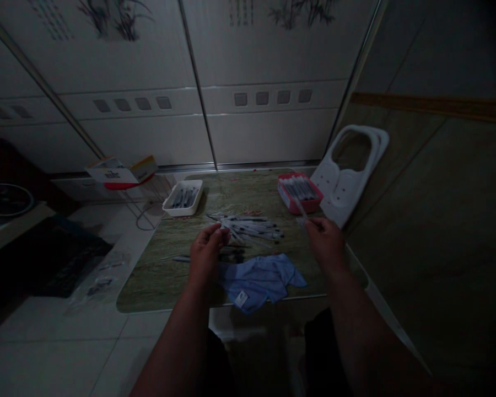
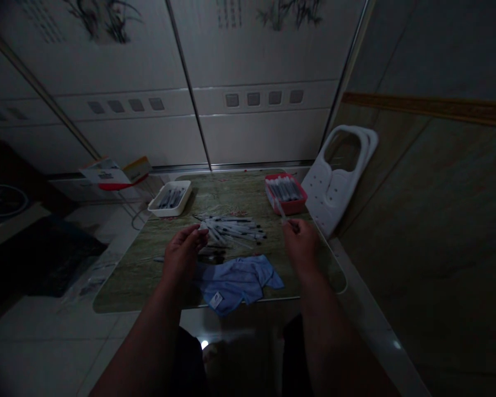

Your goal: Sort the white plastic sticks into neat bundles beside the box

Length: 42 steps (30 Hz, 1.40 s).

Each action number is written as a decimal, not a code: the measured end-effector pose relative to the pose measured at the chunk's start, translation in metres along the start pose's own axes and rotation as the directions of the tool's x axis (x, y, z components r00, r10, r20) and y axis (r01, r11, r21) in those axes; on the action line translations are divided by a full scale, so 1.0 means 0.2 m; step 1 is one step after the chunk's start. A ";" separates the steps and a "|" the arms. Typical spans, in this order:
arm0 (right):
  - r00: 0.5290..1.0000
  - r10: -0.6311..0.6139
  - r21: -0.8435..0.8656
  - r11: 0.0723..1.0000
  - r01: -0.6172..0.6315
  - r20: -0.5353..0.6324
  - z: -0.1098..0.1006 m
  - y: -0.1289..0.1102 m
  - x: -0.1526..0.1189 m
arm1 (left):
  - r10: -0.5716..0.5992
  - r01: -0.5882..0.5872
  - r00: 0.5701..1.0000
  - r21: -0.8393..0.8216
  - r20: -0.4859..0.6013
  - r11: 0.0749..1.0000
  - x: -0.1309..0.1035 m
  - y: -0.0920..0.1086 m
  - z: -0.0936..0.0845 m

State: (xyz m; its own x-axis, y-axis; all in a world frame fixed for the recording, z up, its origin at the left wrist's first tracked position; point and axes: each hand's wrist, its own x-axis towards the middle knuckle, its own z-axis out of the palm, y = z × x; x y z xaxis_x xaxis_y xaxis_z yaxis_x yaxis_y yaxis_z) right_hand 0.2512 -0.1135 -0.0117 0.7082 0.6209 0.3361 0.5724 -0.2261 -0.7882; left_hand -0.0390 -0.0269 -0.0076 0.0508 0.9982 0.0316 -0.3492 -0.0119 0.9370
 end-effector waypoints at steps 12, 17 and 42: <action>0.963 0.238 -0.520 0.843 -0.139 0.127 -0.09 0.22 0.10 | 0.049 -0.043 0.996 0.086 -0.068 0.995 0.04 0.00 -0.08; 0.945 0.259 -0.526 0.842 -0.120 0.199 -0.07 0.26 0.10 | 0.035 -0.028 0.996 0.084 -0.084 0.996 0.04 0.00 -0.09; 0.955 0.204 -0.496 0.865 -0.072 0.216 -0.06 0.28 0.10 | 0.137 -0.126 0.974 0.072 -0.179 0.989 0.09 0.02 -0.23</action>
State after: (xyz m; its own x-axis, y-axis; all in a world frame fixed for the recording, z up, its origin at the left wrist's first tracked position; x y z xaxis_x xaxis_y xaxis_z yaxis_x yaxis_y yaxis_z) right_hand 0.3027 -0.1226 -0.0437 0.7033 0.7092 0.0489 0.6494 -0.6129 -0.4501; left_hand -0.0819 -0.0058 -0.0187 -0.1658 0.9814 0.0967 -0.2849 -0.1415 0.9480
